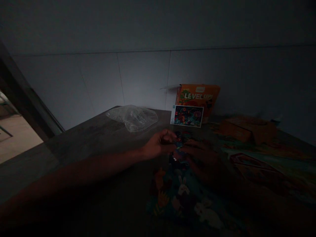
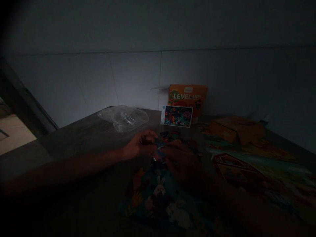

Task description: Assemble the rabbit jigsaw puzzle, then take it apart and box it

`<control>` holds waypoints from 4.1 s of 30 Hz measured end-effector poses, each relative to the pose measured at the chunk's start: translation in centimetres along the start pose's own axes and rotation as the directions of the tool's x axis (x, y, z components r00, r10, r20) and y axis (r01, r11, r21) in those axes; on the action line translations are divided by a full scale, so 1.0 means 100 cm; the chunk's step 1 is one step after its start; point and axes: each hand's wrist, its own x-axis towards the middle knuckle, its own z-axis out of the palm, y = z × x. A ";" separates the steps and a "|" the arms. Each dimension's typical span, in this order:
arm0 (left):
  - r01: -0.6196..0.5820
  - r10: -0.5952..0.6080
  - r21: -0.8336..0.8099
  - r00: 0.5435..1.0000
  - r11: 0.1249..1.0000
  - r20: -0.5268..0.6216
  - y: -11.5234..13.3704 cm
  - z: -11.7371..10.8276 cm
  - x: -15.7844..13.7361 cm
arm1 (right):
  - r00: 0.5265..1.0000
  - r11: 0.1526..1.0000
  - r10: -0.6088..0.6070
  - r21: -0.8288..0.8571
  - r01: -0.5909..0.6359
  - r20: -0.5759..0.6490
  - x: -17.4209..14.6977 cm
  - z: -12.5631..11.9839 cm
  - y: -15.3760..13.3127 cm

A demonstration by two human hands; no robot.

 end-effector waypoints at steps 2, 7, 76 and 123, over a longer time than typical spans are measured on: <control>0.039 -0.040 0.013 0.994 0.999 0.104 0.000 -0.002 -0.001 | 1.000 1.000 0.011 -0.007 -0.011 0.005 0.002 -0.001 -0.001; 0.123 -0.187 0.223 0.937 0.967 0.296 0.009 -0.014 0.004 | 0.996 0.997 -0.076 -0.018 0.077 0.046 0.003 0.000 0.000; -0.058 -0.397 0.812 0.851 0.580 0.345 0.082 -0.014 -0.006 | 0.964 0.989 -0.070 0.145 0.033 0.255 0.005 0.001 -0.001; 0.015 -0.900 0.999 0.434 -0.029 -0.033 0.087 -0.023 -0.011 | 0.949 0.979 -0.094 0.199 0.034 0.300 0.004 0.000 0.001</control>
